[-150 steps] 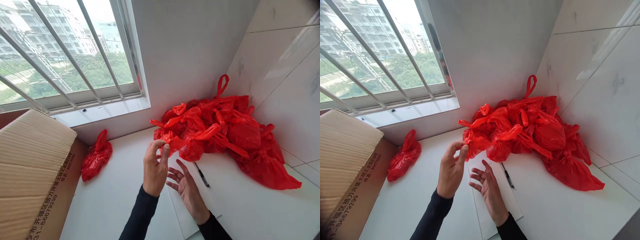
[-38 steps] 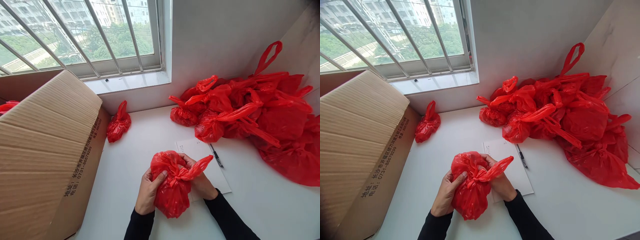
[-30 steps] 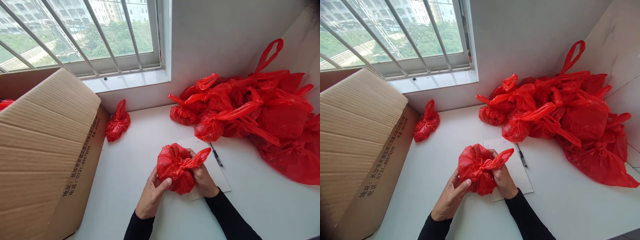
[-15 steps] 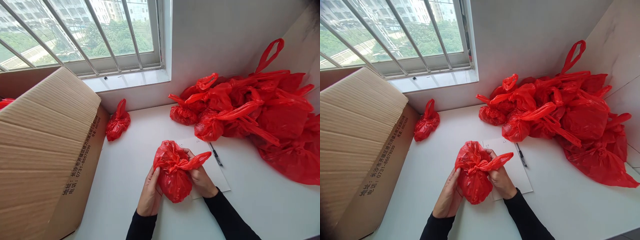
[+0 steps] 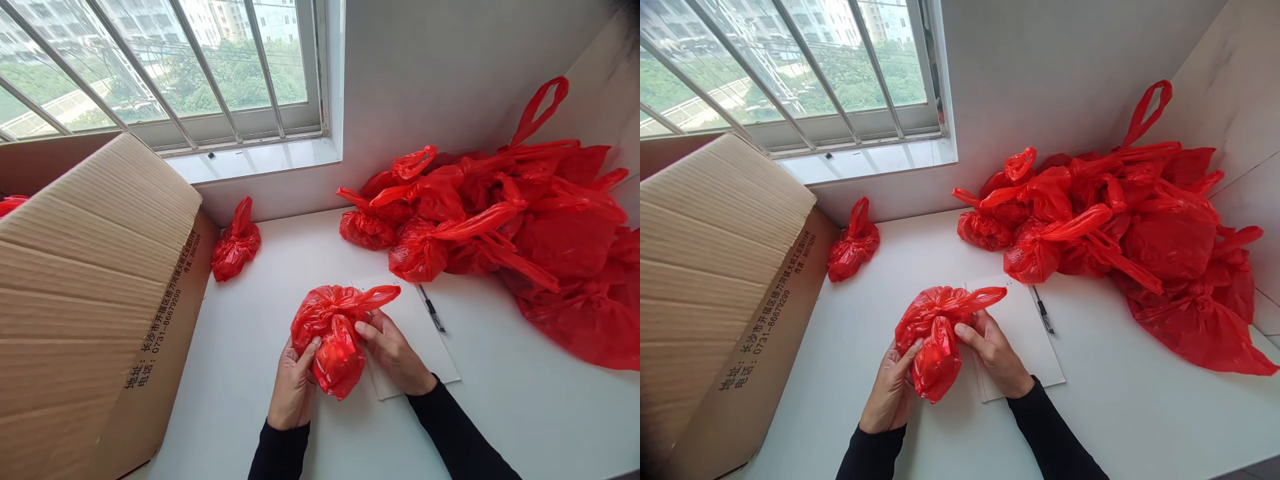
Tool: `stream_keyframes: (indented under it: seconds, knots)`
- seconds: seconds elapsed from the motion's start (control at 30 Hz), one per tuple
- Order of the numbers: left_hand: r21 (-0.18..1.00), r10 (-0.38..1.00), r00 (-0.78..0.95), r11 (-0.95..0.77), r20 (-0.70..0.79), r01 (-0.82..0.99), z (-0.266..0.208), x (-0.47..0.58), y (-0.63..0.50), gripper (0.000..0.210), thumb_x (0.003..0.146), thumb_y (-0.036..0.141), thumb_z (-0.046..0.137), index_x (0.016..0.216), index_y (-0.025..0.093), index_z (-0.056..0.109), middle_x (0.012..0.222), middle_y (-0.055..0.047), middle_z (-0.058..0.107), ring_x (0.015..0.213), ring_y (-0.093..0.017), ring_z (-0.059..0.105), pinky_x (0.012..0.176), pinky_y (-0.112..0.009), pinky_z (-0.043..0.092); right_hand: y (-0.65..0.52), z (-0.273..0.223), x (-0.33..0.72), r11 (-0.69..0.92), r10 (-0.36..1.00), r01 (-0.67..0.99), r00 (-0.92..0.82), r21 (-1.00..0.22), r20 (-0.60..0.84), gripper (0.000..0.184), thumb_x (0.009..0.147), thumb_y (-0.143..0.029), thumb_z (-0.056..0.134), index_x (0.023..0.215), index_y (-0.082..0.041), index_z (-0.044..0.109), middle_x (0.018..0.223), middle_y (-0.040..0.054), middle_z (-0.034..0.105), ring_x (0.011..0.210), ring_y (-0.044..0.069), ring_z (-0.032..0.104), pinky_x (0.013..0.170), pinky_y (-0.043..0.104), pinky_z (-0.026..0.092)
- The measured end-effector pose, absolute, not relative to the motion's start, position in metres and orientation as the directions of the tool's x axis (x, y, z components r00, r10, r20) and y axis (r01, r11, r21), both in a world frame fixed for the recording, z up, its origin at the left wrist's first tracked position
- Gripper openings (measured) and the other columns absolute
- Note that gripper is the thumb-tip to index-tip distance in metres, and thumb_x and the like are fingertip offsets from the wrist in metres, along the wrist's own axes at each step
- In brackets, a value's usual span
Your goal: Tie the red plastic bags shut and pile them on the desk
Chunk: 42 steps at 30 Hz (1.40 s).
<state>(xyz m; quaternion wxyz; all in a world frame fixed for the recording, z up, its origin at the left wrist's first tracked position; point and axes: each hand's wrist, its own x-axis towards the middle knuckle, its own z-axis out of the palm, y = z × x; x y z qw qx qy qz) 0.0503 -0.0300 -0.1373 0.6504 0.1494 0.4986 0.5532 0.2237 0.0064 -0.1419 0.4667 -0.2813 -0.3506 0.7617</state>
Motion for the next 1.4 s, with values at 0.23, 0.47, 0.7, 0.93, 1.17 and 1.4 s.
stream_keyframes:
  seconds: [0.23,0.47,0.7,0.93,1.17,1.4]
  knots:
    - [0.766,0.913,-0.074,0.291,-0.402,-0.573,-0.126,0.056,-0.036,0.065,0.08,0.033,0.082,0.139,0.026,0.056,0.136,-0.011,0.067,0.129,-0.035,0.059,0.105,-0.044,0.052,0.006,-0.145,0.222,-0.316,0.883,-0.417,-0.458,-0.852,-0.103,0.052,0.094,-0.029,0.071,0.142,-0.032,0.049,0.135,0.0057,0.063,0.125,0.024,0.059,0.111,0.045,0.046]
    - [0.828,0.939,-0.033,0.284,-0.341,-0.483,-0.131,0.063,-0.037,0.064,0.076,0.029,0.086,0.134,0.022,0.06,0.134,-0.014,0.068,0.129,-0.037,0.059,0.109,-0.046,0.048,0.007,-0.15,0.221,-0.209,0.967,-0.435,-0.227,-0.876,-0.118,0.038,0.092,-0.028,0.071,0.127,-0.026,0.059,0.127,0.0054,0.067,0.118,0.026,0.062,0.108,0.043,0.047]
    - [0.827,0.888,-0.053,0.401,-0.456,-0.395,-0.14,0.051,-0.032,0.037,0.081,0.044,0.08,0.105,0.019,0.069,0.09,-0.009,0.078,0.074,-0.026,0.073,0.06,-0.032,0.057,0.006,-0.144,0.22,-0.278,0.932,-0.536,-0.352,-0.797,-0.088,0.057,0.087,-0.023,0.076,0.138,-0.029,0.052,0.138,0.0063,0.062,0.131,0.028,0.056,0.113,0.047,0.043]
    - [0.824,0.856,-0.083,0.459,-0.51,-0.332,-0.146,0.052,-0.034,0.045,0.083,0.061,0.071,0.076,0.018,0.062,0.049,0.002,0.059,0.035,-0.016,0.054,0.038,-0.027,0.046,0.005,-0.144,0.219,-0.299,0.921,-0.42,-0.361,-0.857,-0.144,0.039,0.092,-0.034,0.074,0.127,-0.024,0.061,0.127,0.0077,0.069,0.123,0.028,0.061,0.107,0.044,0.046]
    - [0.826,0.913,-0.053,0.339,-0.404,-0.45,-0.141,0.054,-0.041,0.033,0.078,0.035,0.083,0.104,0.018,0.073,0.102,-0.01,0.076,0.095,-0.029,0.071,0.086,-0.037,0.057,0.003,-0.147,0.222,-0.307,0.931,-0.47,-0.329,-0.827,-0.158,0.032,0.095,-0.043,0.068,0.122,-0.025,0.067,0.122,0.0072,0.071,0.114,0.027,0.064,0.099,0.04,0.051]
    - [0.614,0.874,0.178,0.449,-0.451,-0.65,-0.127,0.054,-0.043,0.045,0.091,0.049,0.067,0.124,0.02,0.071,0.124,-0.015,0.072,0.122,-0.037,0.063,0.102,-0.046,0.051,0.0,-0.162,0.23,-0.361,0.911,-0.431,-0.354,-0.827,-0.212,0.025,0.094,-0.045,0.068,0.105,-0.024,0.073,0.086,0.0038,0.072,0.086,0.025,0.067,0.074,0.035,0.053]
